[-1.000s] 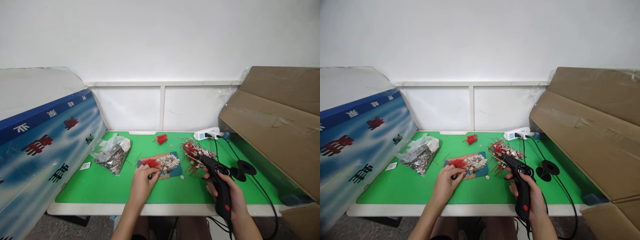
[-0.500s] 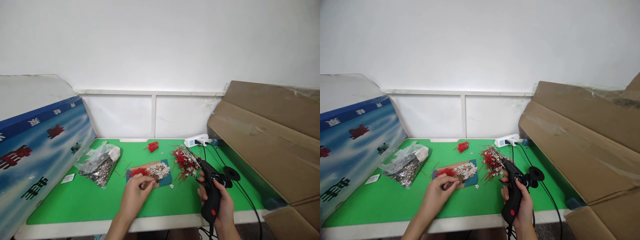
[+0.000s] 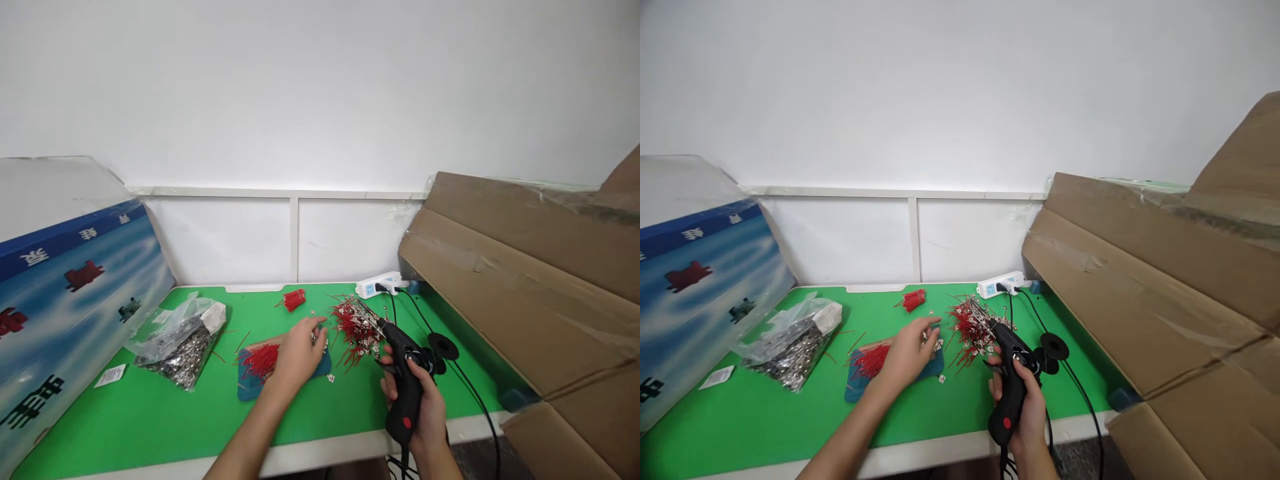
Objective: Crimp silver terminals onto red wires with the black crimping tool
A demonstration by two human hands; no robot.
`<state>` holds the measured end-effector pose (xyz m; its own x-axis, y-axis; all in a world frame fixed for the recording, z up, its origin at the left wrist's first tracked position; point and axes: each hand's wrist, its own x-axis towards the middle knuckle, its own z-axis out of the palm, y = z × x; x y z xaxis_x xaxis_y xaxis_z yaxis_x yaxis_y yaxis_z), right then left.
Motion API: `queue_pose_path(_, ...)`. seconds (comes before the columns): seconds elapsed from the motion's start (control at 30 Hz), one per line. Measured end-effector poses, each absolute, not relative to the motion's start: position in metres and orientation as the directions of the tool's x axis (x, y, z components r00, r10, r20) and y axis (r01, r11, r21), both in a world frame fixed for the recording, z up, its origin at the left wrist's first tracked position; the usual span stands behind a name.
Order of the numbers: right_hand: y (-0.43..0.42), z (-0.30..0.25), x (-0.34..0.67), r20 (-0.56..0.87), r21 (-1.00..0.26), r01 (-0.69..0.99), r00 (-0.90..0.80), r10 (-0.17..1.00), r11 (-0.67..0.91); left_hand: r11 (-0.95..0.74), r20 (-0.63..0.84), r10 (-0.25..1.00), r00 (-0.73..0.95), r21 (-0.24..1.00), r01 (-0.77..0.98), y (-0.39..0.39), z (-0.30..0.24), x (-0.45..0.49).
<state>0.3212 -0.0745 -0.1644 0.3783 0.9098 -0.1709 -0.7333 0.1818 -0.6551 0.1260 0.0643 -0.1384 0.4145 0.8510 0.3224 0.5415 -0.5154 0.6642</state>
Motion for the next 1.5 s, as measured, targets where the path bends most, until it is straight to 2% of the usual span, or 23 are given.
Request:
queue_pose_path(0.1, -0.073, -0.162, 0.319, -0.164, -0.662, -0.726, 0.383, 0.909, 0.186, -0.495, 0.287, 0.865, 0.412, 0.628, 0.6, 0.058, -0.139, 0.096)
queue_pose_path(0.3, -0.07, -0.162, 0.318, -0.177, -0.692, -0.698, 0.413, 0.893, 0.185, -0.497, 0.185, 0.863, 0.469, 0.47, 0.73, 0.054, -0.136, 0.084)
queue_pose_path(0.57, -0.07, -0.164, 0.319, -0.195, -0.677, -0.712, 0.415, 0.889, 0.184, -0.536, 0.188, 0.844, 0.502, 0.331, 0.777, 0.053, -0.148, 0.104)
queue_pose_path(0.83, -0.071, -0.161, 0.319, -0.188, -0.67, -0.722, 0.393, 0.9, 0.175, -0.54, 0.226, 0.841, 0.491, 0.305, 0.784, 0.054, -0.14, 0.104)
queue_pose_path(0.97, -0.072, -0.161, 0.319, -0.196, -0.672, -0.721, 0.393, 0.898, 0.169, -0.521, 0.274, 0.851, 0.448, 0.334, 0.785, 0.042, -0.137, 0.09)
queue_pose_path(1.2, -0.071, -0.159, 0.318, -0.217, -0.674, -0.721, 0.399, 0.891, 0.159, -0.459, 0.22, 0.888, 0.403, 0.393, 0.797, 0.022, -0.15, 0.072)
queue_pose_path(1.4, -0.073, -0.161, 0.319, -0.213, -0.679, -0.717, 0.398, 0.892, 0.158, -0.456, 0.268, 0.887, 0.376, 0.376, 0.807, 0.026, -0.154, 0.07)
queue_pose_path(1.5, -0.074, -0.161, 0.319, -0.215, -0.674, -0.722, 0.395, 0.893, 0.156, -0.453, 0.3, 0.882, 0.364, 0.322, 0.831, 0.026, -0.154, 0.068)
